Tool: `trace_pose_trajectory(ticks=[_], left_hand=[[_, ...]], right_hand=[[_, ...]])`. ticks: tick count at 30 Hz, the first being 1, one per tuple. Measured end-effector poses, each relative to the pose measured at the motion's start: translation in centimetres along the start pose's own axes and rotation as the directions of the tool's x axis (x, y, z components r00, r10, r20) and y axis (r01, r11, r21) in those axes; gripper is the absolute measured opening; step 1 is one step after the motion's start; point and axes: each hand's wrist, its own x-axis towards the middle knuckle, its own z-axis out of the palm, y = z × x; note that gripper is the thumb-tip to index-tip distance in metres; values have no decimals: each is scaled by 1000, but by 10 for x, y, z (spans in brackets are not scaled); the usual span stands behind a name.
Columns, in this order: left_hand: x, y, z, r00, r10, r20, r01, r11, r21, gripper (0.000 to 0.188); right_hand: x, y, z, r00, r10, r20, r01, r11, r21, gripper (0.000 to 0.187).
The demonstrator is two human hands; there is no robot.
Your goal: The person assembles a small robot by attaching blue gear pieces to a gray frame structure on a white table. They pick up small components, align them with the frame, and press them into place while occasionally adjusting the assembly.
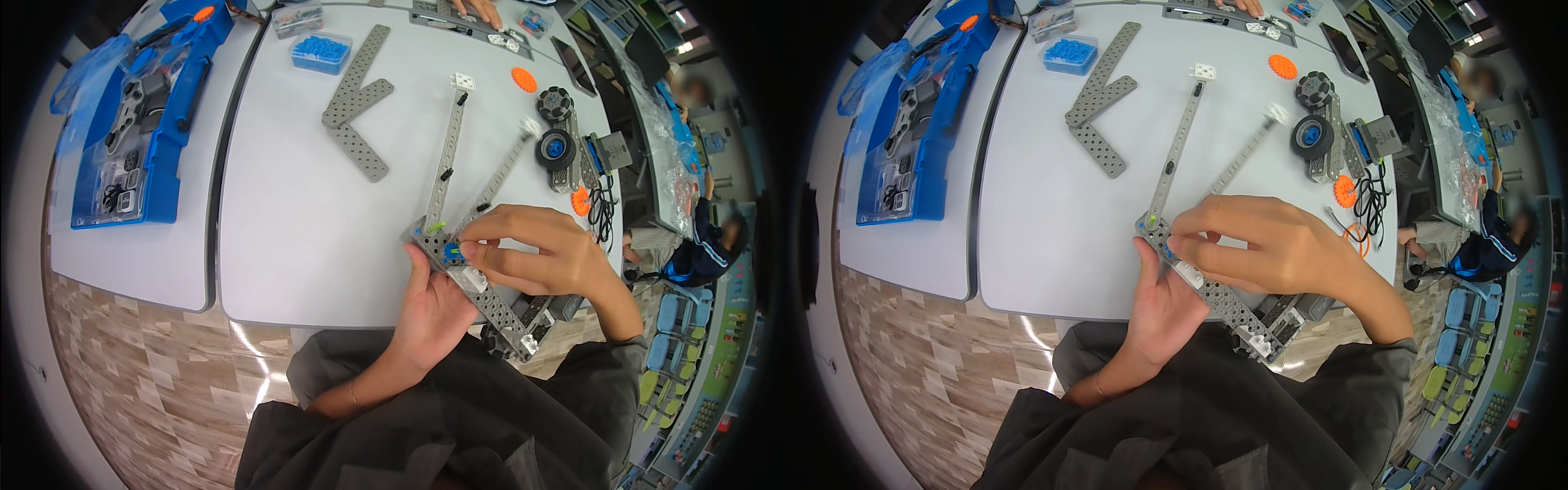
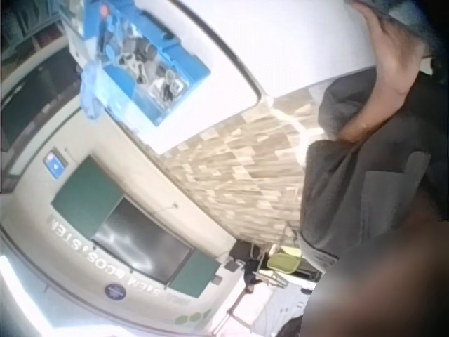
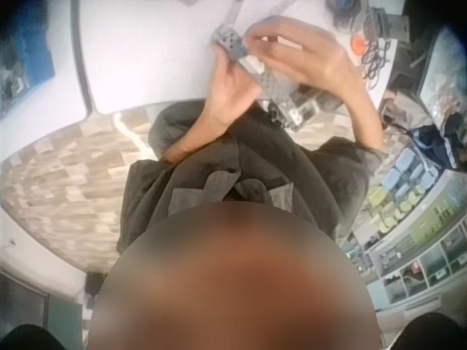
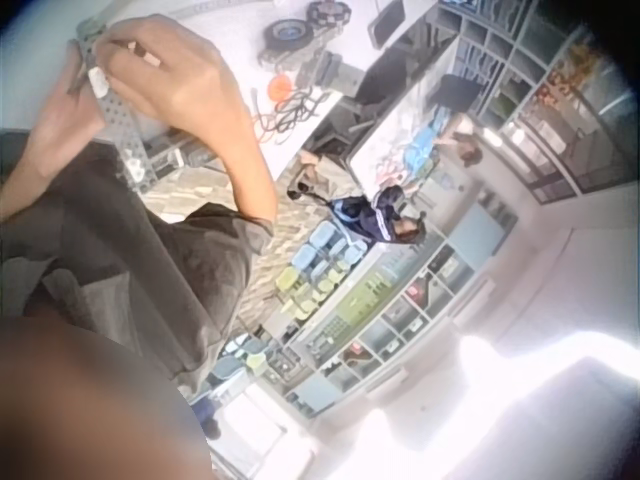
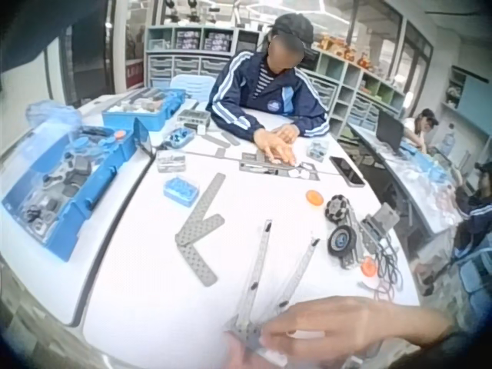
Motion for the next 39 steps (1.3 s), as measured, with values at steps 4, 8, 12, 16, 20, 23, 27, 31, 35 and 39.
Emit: trace_pose_trajectory(ticks=[4,8,12,16,20,23,27,31,35,39], left_hand=[[1,2,3,997,17,-77,-2,982,188,76],[1,2,4,987,39,-155,-18,991,134,78],[1,2,5,987,32,-157,-18,996,89,79],[2,2,5,983,37,-181,-26,998,64,78],[2,3,5,989,-10,-150,5,999,-34,64],[1,3,4,985,-1,-173,-6,999,-42,63],[0,4,1,992,-8,-128,-4,995,-96,61],[-1,4,-2,996,-37,-86,17,974,-227,60],[0,4,-2,999,-49,-16,44,968,-246,61],[1,2,3,998,-54,31,61,956,-287,64]], right_hand=[[-1,1,-1,999,-40,10,40,999,-31,18],[-1,-2,-4,996,-70,64,74,995,-67,19],[1,-1,-5,989,-126,82,134,986,-99,23],[1,0,-6,986,-137,98,149,981,-127,23],[0,-3,-5,984,-149,99,165,970,-180,22],[-1,-4,-3,984,-151,93,168,965,-204,21],[-1,-4,-2,983,-156,94,173,964,-204,21],[0,-7,-2,981,-152,117,174,964,-201,20],[2,-7,-2,984,-140,114,157,974,-162,20],[2,-6,1,986,-131,99,146,975,-166,23]])
